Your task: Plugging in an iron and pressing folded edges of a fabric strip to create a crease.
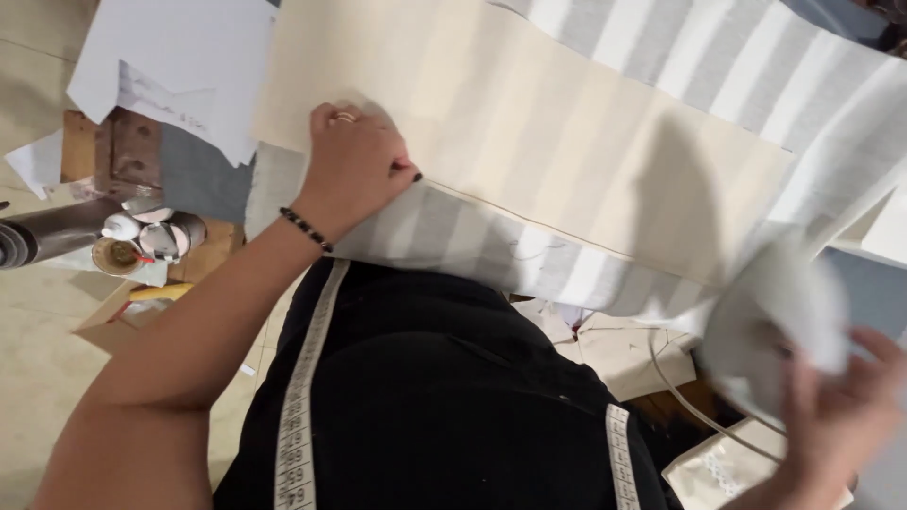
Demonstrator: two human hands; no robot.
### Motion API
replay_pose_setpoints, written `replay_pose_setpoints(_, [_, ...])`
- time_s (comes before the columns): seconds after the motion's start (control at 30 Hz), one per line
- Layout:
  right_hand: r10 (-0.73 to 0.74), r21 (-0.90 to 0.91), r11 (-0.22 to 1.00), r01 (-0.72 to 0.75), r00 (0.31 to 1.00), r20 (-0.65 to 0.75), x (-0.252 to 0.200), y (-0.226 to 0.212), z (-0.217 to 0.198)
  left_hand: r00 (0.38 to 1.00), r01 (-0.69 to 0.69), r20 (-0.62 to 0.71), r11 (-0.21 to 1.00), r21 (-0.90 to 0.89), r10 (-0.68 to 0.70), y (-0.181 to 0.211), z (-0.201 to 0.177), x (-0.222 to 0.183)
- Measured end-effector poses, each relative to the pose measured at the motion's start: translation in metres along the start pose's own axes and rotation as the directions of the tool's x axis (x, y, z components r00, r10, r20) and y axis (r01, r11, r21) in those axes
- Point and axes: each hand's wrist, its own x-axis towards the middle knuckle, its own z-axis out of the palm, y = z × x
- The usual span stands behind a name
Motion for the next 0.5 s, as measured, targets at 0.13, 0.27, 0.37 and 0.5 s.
replay_pose_setpoints(0.13, [-0.129,-0.128,0.971,0.203,0.891,0.436,0.024,-0.112,0.084,0.998,-0.018,-0.052,1.000,0.005,0.018,-0.012,0.010,0.002])
replay_pose_setpoints(0.27, [-0.390,-0.055,0.874,0.483,0.765,0.512,0.020,-0.177,0.143,0.969,-0.104,-0.233,0.993,-0.064,0.086,-0.030,0.046,0.003])
replay_pose_setpoints(0.37, [-0.467,-0.178,0.771,0.612,0.732,0.495,0.021,-0.202,0.165,0.955,-0.120,-0.281,0.991,-0.064,0.097,-0.038,0.059,0.007])
replay_pose_setpoints(0.5, [-0.489,-0.249,0.686,0.684,0.686,0.539,0.021,-0.225,0.181,0.946,-0.140,-0.307,0.986,-0.092,0.106,-0.041,0.064,0.003])
